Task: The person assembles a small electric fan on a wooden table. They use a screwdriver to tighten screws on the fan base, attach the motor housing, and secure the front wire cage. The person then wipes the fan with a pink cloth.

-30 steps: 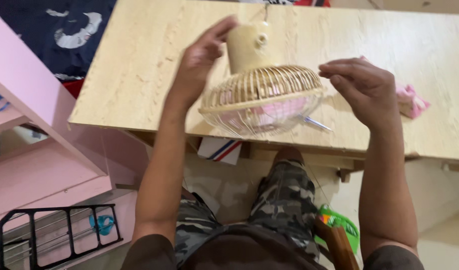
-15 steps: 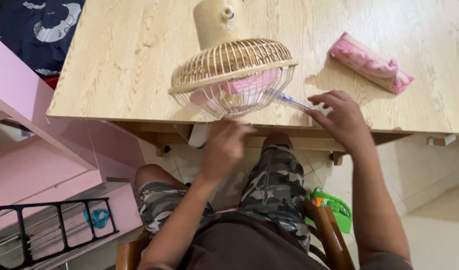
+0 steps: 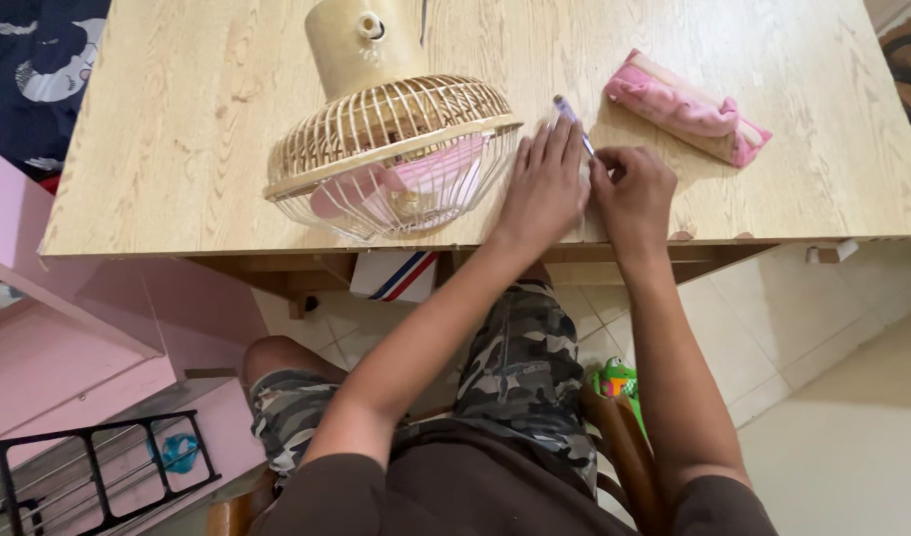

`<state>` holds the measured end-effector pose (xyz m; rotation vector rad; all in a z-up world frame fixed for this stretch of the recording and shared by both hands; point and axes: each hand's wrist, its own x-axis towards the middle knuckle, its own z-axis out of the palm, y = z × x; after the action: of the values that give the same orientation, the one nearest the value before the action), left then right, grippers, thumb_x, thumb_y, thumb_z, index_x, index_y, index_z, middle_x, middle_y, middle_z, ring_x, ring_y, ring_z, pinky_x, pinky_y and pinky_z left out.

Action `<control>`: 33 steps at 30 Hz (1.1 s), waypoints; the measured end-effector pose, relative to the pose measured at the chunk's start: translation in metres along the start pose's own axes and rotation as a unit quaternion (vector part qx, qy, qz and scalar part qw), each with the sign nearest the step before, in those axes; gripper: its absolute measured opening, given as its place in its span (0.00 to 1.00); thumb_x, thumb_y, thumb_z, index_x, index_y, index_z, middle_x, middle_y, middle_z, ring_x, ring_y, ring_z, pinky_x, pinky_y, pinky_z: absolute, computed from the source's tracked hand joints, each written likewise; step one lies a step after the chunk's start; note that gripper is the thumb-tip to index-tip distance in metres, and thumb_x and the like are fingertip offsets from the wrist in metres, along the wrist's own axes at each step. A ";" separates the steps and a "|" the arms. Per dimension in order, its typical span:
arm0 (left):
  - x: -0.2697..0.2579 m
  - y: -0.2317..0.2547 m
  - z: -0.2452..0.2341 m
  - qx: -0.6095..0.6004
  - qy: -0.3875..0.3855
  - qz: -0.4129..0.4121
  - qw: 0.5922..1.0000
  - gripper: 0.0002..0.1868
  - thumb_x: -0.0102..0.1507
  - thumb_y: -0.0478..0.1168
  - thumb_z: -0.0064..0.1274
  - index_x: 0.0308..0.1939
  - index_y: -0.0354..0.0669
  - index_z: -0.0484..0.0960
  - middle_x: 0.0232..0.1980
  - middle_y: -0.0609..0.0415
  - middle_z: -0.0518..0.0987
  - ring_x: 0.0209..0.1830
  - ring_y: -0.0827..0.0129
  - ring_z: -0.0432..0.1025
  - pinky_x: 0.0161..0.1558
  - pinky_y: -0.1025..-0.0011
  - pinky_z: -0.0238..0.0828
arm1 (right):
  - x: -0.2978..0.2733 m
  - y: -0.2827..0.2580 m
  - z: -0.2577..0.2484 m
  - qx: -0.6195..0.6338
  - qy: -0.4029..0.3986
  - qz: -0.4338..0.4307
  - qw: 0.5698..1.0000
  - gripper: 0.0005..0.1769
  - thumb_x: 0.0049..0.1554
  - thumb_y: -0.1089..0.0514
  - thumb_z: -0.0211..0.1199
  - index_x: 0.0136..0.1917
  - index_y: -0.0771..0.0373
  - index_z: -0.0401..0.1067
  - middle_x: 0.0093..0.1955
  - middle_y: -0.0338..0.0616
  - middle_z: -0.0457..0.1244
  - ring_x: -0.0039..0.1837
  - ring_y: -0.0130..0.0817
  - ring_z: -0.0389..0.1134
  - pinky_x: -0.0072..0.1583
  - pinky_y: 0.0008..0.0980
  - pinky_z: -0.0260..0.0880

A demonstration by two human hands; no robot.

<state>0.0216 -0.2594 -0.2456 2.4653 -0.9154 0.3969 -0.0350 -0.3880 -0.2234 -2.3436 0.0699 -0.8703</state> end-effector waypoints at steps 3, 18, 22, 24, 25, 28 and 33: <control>0.026 -0.009 0.019 0.007 -0.042 -0.011 0.999 0.32 0.70 0.45 0.40 0.76 0.35 0.58 0.80 0.43 0.57 0.81 0.55 0.51 0.78 0.47 0.41 | 0.006 0.007 0.010 -0.048 0.010 0.007 0.999 0.04 0.59 0.63 0.71 0.47 0.66 0.80 0.45 0.50 0.69 0.42 0.41 0.71 0.49 0.40 0.72; 0.034 -0.026 0.029 -0.031 -0.066 0.031 0.997 0.34 0.67 0.38 0.42 0.77 0.31 0.56 0.80 0.39 0.55 0.82 0.52 0.49 0.78 0.46 0.37 | 0.025 0.030 -0.026 -0.164 0.060 -0.051 0.983 0.06 0.65 0.65 0.67 0.57 0.61 0.79 0.59 0.46 0.70 0.65 0.44 0.66 0.69 0.43 0.65; 0.033 -0.026 0.028 -0.072 -0.034 0.035 0.996 0.30 0.69 0.35 0.42 0.76 0.36 0.59 0.80 0.40 0.59 0.81 0.52 0.51 0.78 0.46 0.42 | 0.038 0.065 -0.044 -0.294 0.121 -0.119 0.940 0.17 0.52 0.60 0.72 0.56 0.63 0.80 0.58 0.51 0.69 0.60 0.53 0.63 0.65 0.56 0.58; 0.035 -0.023 0.026 -0.077 -0.036 0.021 0.996 0.29 0.71 0.38 0.42 0.76 0.38 0.60 0.79 0.42 0.60 0.82 0.54 0.52 0.80 0.49 0.44 | 0.040 0.083 -0.049 -0.312 0.074 -0.112 0.940 0.25 0.49 0.56 0.73 0.60 0.63 0.79 0.59 0.49 0.69 0.60 0.51 0.63 0.63 0.53 0.57; 0.036 -0.020 0.025 -0.080 -0.037 0.014 0.996 0.28 0.71 0.39 0.42 0.76 0.39 0.61 0.79 0.42 0.60 0.82 0.55 0.53 0.81 0.51 0.45 | 0.040 0.091 -0.050 -0.321 0.050 -0.107 0.940 0.29 0.47 0.54 0.73 0.62 0.63 0.79 0.60 0.48 0.69 0.60 0.50 0.64 0.62 0.52 0.56; 0.036 -0.011 0.020 -0.093 -0.017 0.044 0.995 0.31 0.70 0.39 0.45 0.77 0.39 0.58 0.79 0.42 0.59 0.81 0.55 0.51 0.79 0.51 0.41 | 0.042 0.105 -0.050 -0.328 0.011 -0.056 0.943 0.05 0.60 0.56 0.71 0.48 0.57 0.78 0.57 0.44 0.68 0.57 0.44 0.64 0.65 0.53 0.53; 0.001 0.003 -0.017 -0.190 0.050 0.120 0.973 0.28 0.70 0.34 0.50 0.75 0.39 0.64 0.77 0.44 0.67 0.79 0.56 0.59 0.80 0.56 0.51 | 0.038 0.085 -0.068 -0.198 0.112 -0.021 0.974 0.05 0.63 0.60 0.65 0.48 0.64 0.72 0.51 0.45 0.65 0.56 0.38 0.63 0.59 0.42 0.63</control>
<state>0.0186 -0.2532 -0.2293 1.9798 -1.1338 0.3826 -0.0326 -0.5029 -0.2110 -2.6045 0.3150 -1.2340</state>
